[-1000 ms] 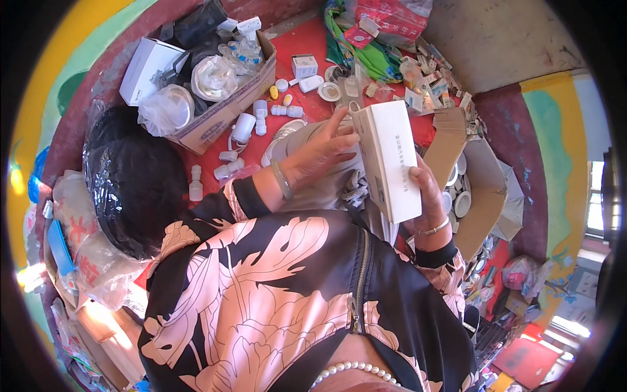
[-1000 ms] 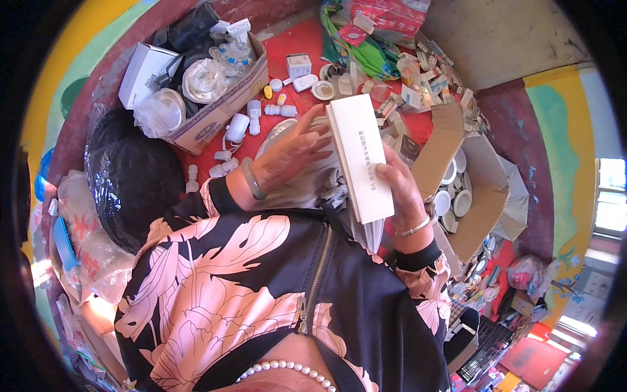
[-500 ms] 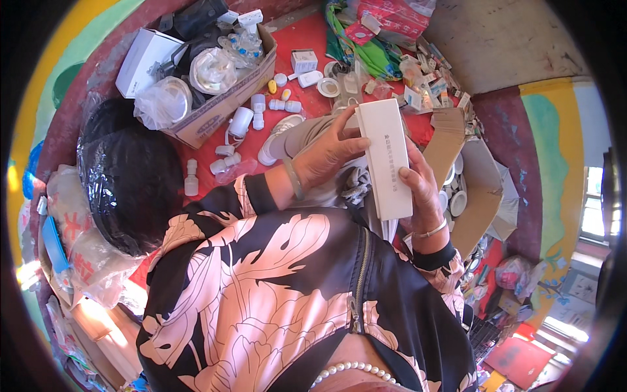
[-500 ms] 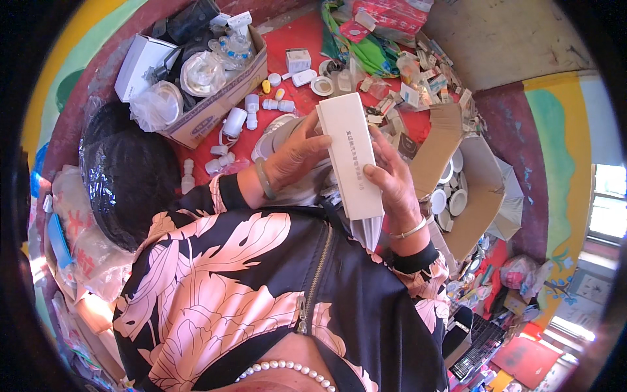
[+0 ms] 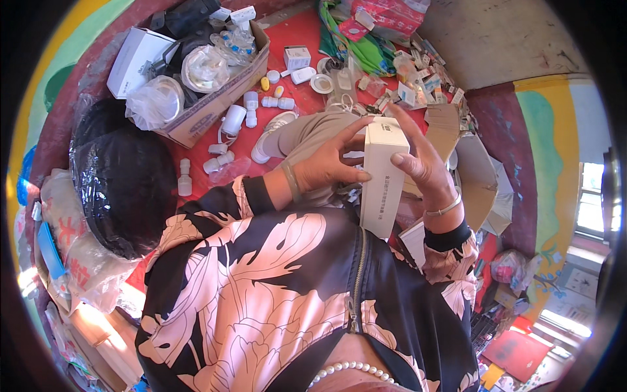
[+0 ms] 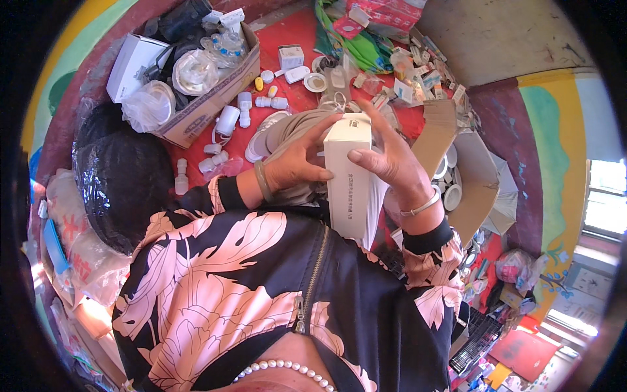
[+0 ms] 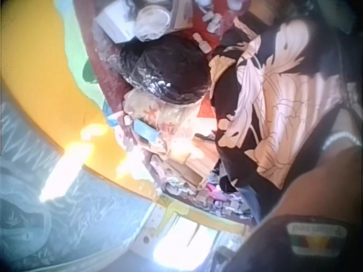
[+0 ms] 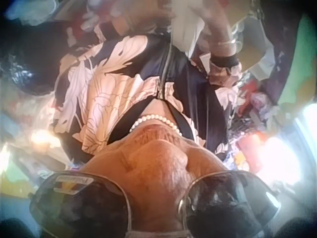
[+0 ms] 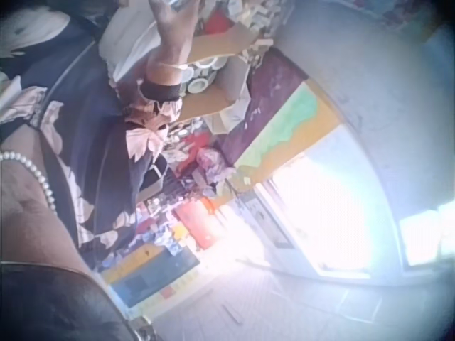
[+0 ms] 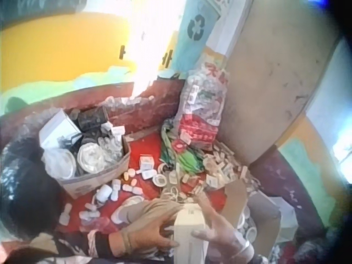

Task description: The person peels the plastic film from a white box, opens it, and removes a digital blood pressure monitor and its instruction manual.

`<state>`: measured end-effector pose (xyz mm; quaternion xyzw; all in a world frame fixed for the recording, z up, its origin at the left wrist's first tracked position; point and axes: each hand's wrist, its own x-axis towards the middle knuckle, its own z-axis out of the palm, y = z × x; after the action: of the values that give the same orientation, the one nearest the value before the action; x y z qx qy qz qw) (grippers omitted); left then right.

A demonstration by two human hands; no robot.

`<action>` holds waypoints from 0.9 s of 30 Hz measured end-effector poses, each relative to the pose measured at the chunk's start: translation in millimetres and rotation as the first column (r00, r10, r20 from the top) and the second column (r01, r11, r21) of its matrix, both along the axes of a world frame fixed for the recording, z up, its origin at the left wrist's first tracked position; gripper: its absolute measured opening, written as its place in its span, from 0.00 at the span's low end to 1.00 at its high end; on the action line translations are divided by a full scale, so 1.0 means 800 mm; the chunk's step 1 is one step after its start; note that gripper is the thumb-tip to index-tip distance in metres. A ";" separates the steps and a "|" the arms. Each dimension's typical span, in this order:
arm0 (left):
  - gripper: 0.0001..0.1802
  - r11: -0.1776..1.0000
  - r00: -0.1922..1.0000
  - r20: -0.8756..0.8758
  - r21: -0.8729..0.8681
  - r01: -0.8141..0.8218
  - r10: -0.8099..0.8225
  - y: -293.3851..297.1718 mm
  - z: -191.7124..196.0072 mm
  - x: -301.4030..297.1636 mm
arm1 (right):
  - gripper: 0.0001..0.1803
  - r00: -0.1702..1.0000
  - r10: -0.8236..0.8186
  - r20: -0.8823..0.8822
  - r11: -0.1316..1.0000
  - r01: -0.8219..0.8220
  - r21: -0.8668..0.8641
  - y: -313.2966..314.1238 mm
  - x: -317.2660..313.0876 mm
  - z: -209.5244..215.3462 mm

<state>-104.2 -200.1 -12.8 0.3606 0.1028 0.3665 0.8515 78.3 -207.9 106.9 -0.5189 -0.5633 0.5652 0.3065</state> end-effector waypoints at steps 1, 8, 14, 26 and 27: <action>0.60 1.000 1.000 0.000 0.017 -0.009 0.009 0.000 -0.002 -0.001 | 0.62 1.000 0.021 -0.005 0.998 -0.022 -0.051 0.002 -0.001 0.001; 0.62 0.999 0.998 0.054 0.049 0.022 -0.024 0.002 -0.014 0.001 | 0.51 0.990 -0.126 -0.059 0.990 0.122 -0.069 -0.019 -0.014 -0.003; 0.65 0.993 0.992 0.073 0.063 0.096 -0.101 0.001 -0.009 0.006 | 0.49 0.986 -0.160 0.043 0.987 0.159 0.017 -0.036 -0.009 -0.004; 0.53 0.984 0.996 0.075 0.173 0.043 -0.057 0.033 -0.004 0.016 | 0.52 0.973 -0.136 0.188 0.955 0.078 0.287 -0.051 -0.008 0.012; 0.52 0.985 0.997 0.058 0.169 0.044 -0.054 0.036 -0.001 0.015 | 0.52 0.975 -0.129 0.183 0.949 0.068 0.309 -0.052 -0.010 0.011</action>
<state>-91.9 -171.6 -13.6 0.4218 0.0360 0.3639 0.8297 70.6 -249.3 115.8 -0.5482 -0.6439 0.4017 0.3514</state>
